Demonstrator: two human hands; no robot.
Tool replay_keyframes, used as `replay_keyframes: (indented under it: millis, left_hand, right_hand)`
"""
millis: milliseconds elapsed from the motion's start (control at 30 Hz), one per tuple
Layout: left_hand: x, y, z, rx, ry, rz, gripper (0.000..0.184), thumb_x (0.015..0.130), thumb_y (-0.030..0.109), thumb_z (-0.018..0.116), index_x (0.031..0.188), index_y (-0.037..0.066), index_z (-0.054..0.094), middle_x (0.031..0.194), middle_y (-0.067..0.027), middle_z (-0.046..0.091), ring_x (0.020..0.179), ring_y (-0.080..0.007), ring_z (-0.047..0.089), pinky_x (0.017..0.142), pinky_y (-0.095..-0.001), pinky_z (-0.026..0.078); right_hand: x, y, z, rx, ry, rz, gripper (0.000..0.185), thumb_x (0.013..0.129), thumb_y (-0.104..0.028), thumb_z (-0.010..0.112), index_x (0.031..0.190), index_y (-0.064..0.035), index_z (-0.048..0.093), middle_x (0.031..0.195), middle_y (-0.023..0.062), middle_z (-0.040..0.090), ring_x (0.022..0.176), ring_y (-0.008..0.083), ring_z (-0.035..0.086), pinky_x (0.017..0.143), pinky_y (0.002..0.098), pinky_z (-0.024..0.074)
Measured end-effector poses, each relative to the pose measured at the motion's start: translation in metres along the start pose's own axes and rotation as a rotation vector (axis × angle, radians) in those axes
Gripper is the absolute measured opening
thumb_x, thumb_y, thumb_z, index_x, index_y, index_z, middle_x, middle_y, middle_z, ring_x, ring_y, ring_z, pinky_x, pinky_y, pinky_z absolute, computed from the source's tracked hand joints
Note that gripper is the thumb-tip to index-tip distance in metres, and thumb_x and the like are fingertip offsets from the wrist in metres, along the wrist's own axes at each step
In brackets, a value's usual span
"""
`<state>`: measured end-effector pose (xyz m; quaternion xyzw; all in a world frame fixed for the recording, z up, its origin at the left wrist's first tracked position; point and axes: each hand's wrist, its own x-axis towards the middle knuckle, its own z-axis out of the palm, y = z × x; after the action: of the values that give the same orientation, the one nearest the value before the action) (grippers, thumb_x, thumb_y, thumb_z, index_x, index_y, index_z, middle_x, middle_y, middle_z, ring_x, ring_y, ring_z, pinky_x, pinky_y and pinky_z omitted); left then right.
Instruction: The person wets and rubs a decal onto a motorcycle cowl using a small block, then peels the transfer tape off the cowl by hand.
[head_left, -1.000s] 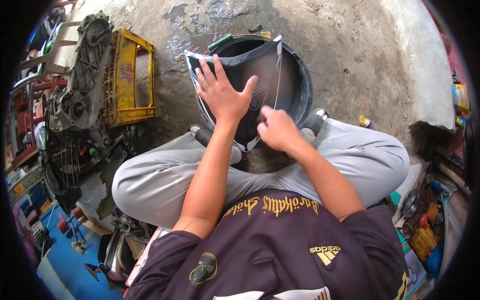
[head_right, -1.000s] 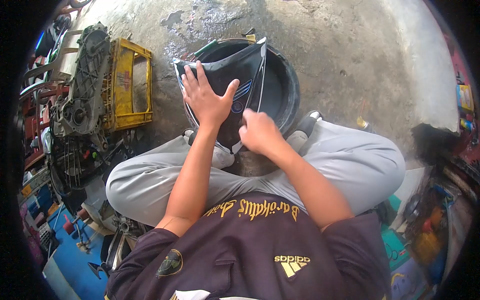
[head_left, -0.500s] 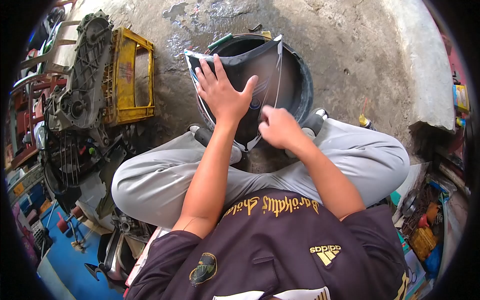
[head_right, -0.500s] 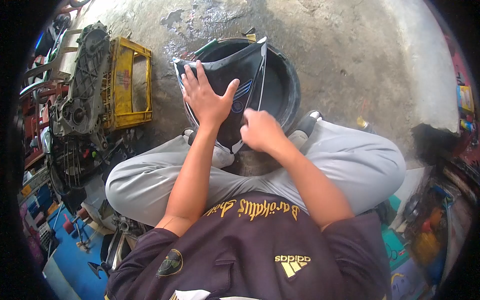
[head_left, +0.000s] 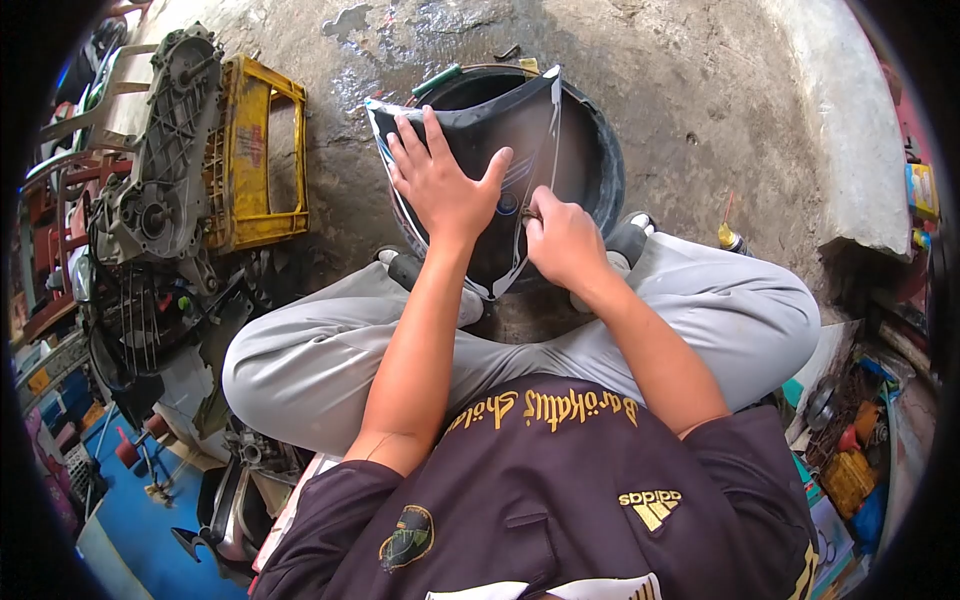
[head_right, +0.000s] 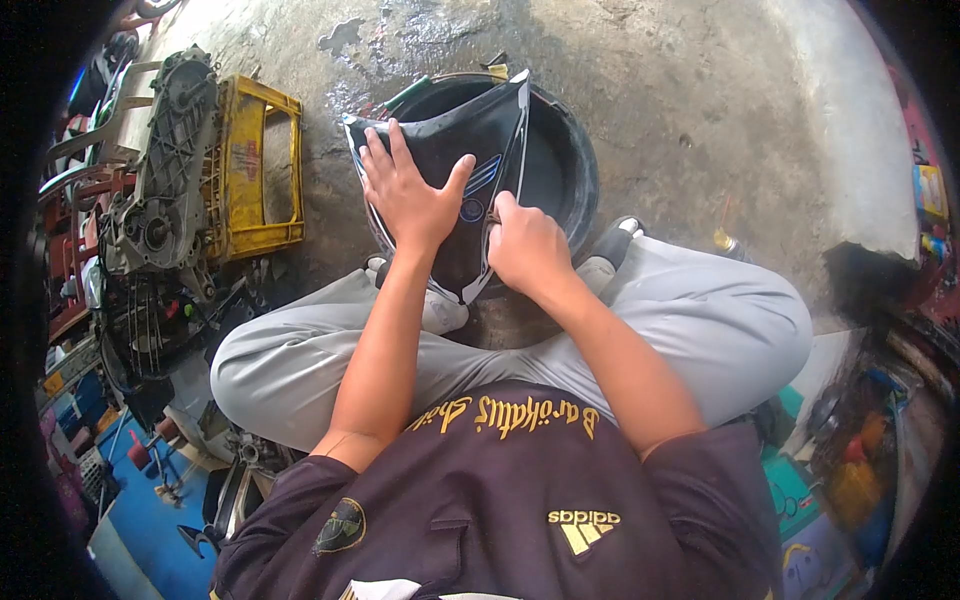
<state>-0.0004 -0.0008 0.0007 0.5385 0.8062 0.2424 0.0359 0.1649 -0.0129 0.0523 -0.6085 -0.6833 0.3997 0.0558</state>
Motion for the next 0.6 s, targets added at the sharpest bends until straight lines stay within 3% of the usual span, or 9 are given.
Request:
replay_keyframes:
  millis: [67, 133, 200, 267, 333, 400, 600]
  left_hand:
    - [0.000, -0.001, 0.001, -0.009, 0.007, -0.002, 0.113, 0.079, 0.067, 0.080, 0.165, 0.009, 0.034, 0.169, -0.0289, 0.028, 0.155, -0.0519, 0.027, 0.121, -0.0665, 0.025]
    - [0.001, 0.000, 0.001, -0.011, 0.006, -0.003, 0.113, 0.079, 0.067, 0.080, 0.165, 0.009, 0.034, 0.170, -0.0289, 0.028, 0.155, -0.0520, 0.027, 0.121, -0.0663, 0.025]
    - [0.000, 0.000, 0.000, -0.008, 0.000, -0.005, 0.113, 0.079, 0.067, 0.080, 0.165, 0.009, 0.034, 0.170, -0.0289, 0.028, 0.155, -0.0520, 0.027, 0.121, -0.0661, 0.024]
    - [0.001, 0.001, -0.002, 0.001, -0.005, -0.004, 0.115, 0.081, 0.069, 0.079, 0.166, 0.007, 0.033, 0.169, -0.0311, 0.029, 0.156, -0.0519, 0.027, 0.122, -0.0650, 0.025]
    - [0.000, 0.000, -0.001, 0.008, -0.009, -0.003, 0.115, 0.081, 0.069, 0.079, 0.166, 0.007, 0.033, 0.169, -0.0311, 0.029, 0.156, -0.0519, 0.027, 0.122, -0.0649, 0.025]
    - [0.001, 0.001, 0.000, 0.015, -0.008, -0.002, 0.115, 0.081, 0.070, 0.079, 0.165, 0.007, 0.033, 0.169, -0.0310, 0.029, 0.156, -0.0518, 0.027, 0.122, -0.0648, 0.025]
    - [0.000, 0.000, 0.001, -0.012, 0.021, 0.006, 0.114, 0.079, 0.068, 0.079, 0.165, 0.009, 0.034, 0.169, -0.0289, 0.029, 0.155, -0.0521, 0.027, 0.122, -0.0661, 0.025]
  right_hand:
    - [-0.003, 0.007, 0.007, -0.012, -0.010, -0.015, 0.018, 0.090, -0.013, 0.062, 0.102, -0.0009, 0.067, 0.091, 0.0289, 0.071, 0.094, 0.0499, 0.068, 0.084, 0.0573, 0.0538]
    - [-0.007, 0.007, 0.006, -0.111, -0.268, -0.108, 0.019, 0.093, -0.015, 0.062, 0.107, -0.0028, 0.065, 0.094, 0.0272, 0.074, 0.092, 0.0497, 0.071, 0.085, 0.0598, 0.0558]
    - [-0.006, 0.002, 0.003, -0.124, -0.247, -0.094, 0.020, 0.093, -0.015, 0.062, 0.109, -0.0028, 0.065, 0.096, 0.0277, 0.074, 0.094, 0.0487, 0.072, 0.087, 0.0592, 0.0557]
    - [0.000, -0.001, 0.000, -0.009, -0.019, 0.008, 0.018, 0.090, -0.014, 0.062, 0.102, 0.0005, 0.063, 0.095, 0.0291, 0.072, 0.097, 0.0499, 0.068, 0.086, 0.0576, 0.0526]
    - [-0.002, 0.002, 0.000, -0.027, -0.026, 0.012, 0.019, 0.090, -0.014, 0.062, 0.102, 0.0004, 0.064, 0.095, 0.0292, 0.072, 0.097, 0.0499, 0.068, 0.086, 0.0576, 0.0528]
    - [-0.008, 0.008, 0.006, -0.107, -0.203, -0.108, 0.017, 0.092, -0.014, 0.062, 0.103, -0.0006, 0.063, 0.090, 0.0276, 0.072, 0.091, 0.0512, 0.068, 0.082, 0.0588, 0.0531]
    - [-0.003, -0.003, -0.001, -0.045, 0.010, 0.020, 0.019, 0.093, -0.015, 0.061, 0.108, -0.0030, 0.064, 0.094, 0.0284, 0.072, 0.095, 0.0508, 0.069, 0.085, 0.0599, 0.0528]
